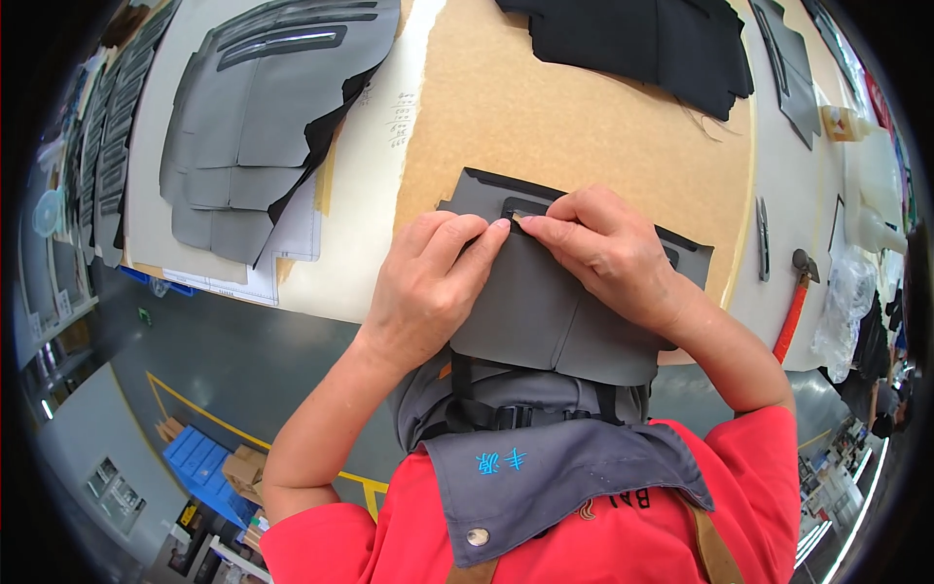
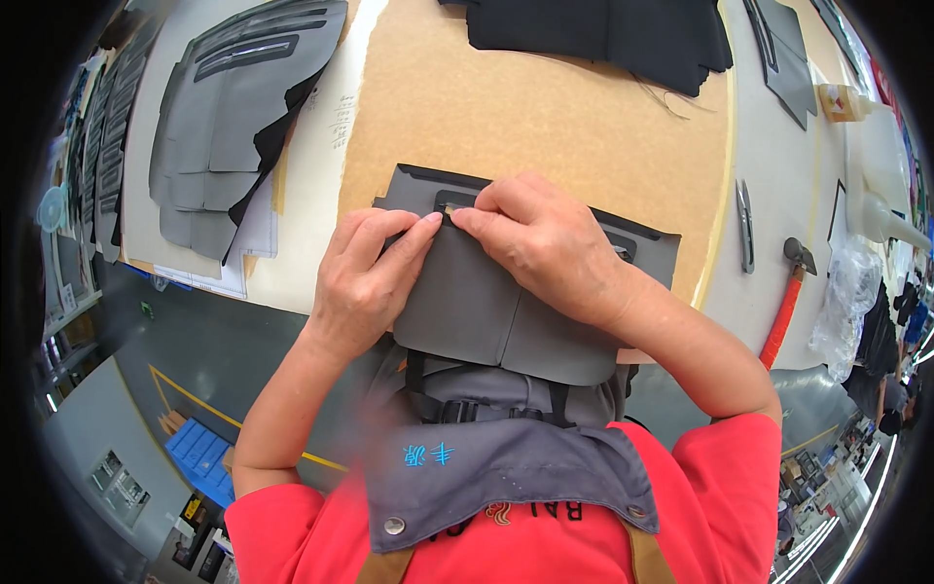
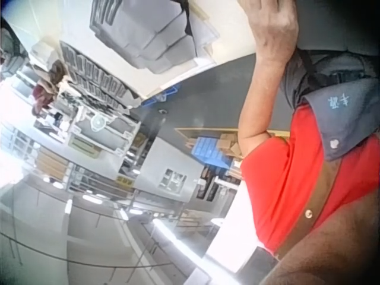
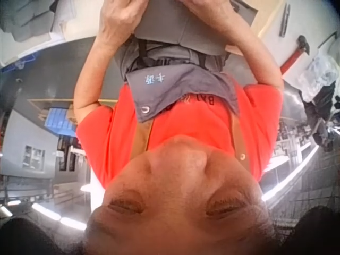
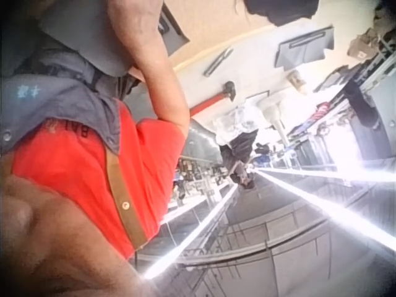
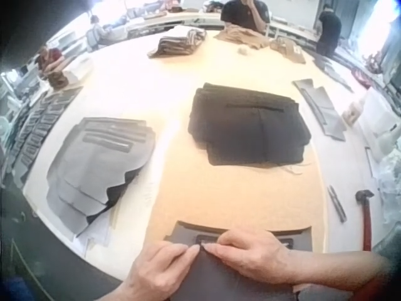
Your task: Assembling and reinforcing leather panels by aligning strips and using a hammer to secure components in a workshop.
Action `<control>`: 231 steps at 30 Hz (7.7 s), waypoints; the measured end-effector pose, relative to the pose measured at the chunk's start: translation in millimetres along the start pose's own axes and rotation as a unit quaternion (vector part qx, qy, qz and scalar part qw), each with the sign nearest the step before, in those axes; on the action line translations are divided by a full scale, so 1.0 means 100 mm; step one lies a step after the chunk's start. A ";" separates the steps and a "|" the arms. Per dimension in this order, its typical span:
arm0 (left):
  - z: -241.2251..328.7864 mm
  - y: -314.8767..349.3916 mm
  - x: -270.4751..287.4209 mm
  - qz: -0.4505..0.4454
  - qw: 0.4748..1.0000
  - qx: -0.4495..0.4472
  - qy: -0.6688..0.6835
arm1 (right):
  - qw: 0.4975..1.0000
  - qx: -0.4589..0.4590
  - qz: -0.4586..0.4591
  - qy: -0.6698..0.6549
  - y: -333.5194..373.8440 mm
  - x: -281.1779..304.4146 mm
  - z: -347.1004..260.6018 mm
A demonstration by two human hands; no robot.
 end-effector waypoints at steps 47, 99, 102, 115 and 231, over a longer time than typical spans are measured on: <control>0.05 0.07 -0.02 -0.067 0.997 -0.005 -0.032 | 0.999 -0.007 0.028 0.019 0.20 0.02 -0.03; 0.46 0.10 -0.17 -0.136 0.987 -0.058 -0.070 | 0.993 -0.074 0.080 0.048 0.54 0.33 -0.13; 0.46 0.10 -0.17 -0.150 0.986 -0.038 -0.059 | 0.995 -0.032 0.065 0.073 0.59 0.33 -0.16; 0.52 0.05 -0.16 -0.178 0.979 -0.062 -0.073 | 0.992 0.059 0.037 0.109 0.62 0.33 -0.23; 1.18 0.18 -0.49 -0.187 0.981 -0.008 -0.048 | 0.992 -0.011 0.072 0.102 1.17 0.73 0.00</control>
Point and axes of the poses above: each hand's wrist, its own y-axis away from the middle knuckle, its own x-axis out of the back of the hand, z = x × y, the point moved 6 cm from there along -y, towards the middle knuckle, and after that the axes turned 13 degrees about z, right-handed, at the moved point
